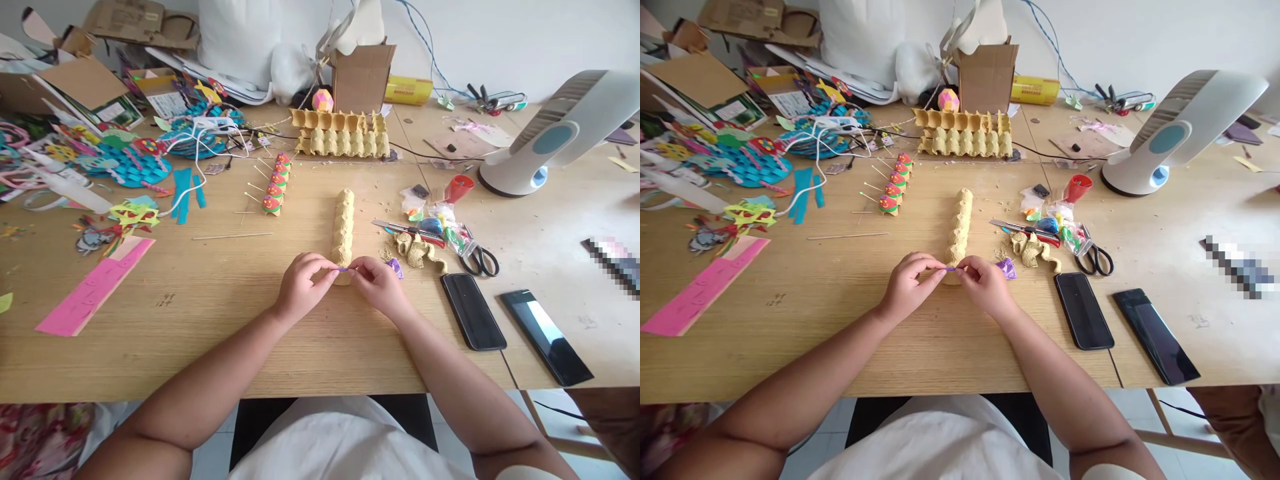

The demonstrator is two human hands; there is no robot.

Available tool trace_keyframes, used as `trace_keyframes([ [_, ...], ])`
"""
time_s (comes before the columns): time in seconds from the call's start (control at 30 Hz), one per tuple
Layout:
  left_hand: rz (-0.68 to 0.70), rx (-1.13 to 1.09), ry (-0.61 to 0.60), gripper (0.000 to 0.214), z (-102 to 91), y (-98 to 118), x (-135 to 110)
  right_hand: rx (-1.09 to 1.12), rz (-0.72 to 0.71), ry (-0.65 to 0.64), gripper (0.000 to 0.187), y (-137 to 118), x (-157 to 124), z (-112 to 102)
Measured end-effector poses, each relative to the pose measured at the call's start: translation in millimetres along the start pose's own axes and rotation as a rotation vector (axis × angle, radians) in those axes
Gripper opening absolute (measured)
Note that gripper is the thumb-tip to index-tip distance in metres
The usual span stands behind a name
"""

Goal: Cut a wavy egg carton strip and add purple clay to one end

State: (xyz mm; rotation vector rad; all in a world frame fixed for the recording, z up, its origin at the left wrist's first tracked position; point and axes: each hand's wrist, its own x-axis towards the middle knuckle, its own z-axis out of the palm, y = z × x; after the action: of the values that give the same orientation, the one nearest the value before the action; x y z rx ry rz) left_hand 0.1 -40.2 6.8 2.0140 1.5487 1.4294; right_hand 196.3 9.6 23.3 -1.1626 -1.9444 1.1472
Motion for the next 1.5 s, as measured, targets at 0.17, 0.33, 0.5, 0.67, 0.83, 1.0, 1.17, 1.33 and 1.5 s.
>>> trace_keyframes([
  [0.17,-0.056,-0.009,-0.035,0.004,0.3,0.6,-0.5,-0.211,-0.081,-0.03,0.012,1.7,-0.7,-2.0],
  [0.33,-0.048,-0.01,-0.058,0.004,-0.1,0.8,0.3,-0.322,-0.093,-0.023,0.011,0.1,-0.2,-2.7],
  [0.5,-0.053,-0.013,-0.054,0.005,0.3,0.1,0.1,-0.353,-0.094,-0.045,0.01,-1.4,-0.7,-3.7],
  [0.67,-0.055,-0.018,-0.068,0.008,-0.3,1.7,0.3,-0.36,-0.083,-0.05,0.006,-3.2,-1.5,-4.2],
  [0.83,-0.064,0.002,-0.071,0.007,-0.5,2.6,0.7,-0.369,-0.087,-0.048,0.012,-3.1,-1.0,-3.7],
  [1.0,-0.079,0.02,-0.088,0.007,-1.4,3.0,0.4,-0.369,-0.095,-0.052,0.015,-0.7,-1.6,-2.7],
  [1.17,-0.114,0.04,-0.084,0.007,-0.8,0.0,-0.3,-0.365,-0.098,-0.046,0.015,1.2,-1.3,-1.9],
  [1.33,-0.172,0.068,-0.067,0.007,-0.6,-3.5,-1.8,-0.363,-0.083,-0.068,0.014,-0.1,-0.1,-3.0],
  [1.5,-0.29,0.072,-0.105,0.017,-0.2,-1.9,-4.0,-0.329,-0.087,-0.043,0.01,2.5,0.9,-4.0],
])
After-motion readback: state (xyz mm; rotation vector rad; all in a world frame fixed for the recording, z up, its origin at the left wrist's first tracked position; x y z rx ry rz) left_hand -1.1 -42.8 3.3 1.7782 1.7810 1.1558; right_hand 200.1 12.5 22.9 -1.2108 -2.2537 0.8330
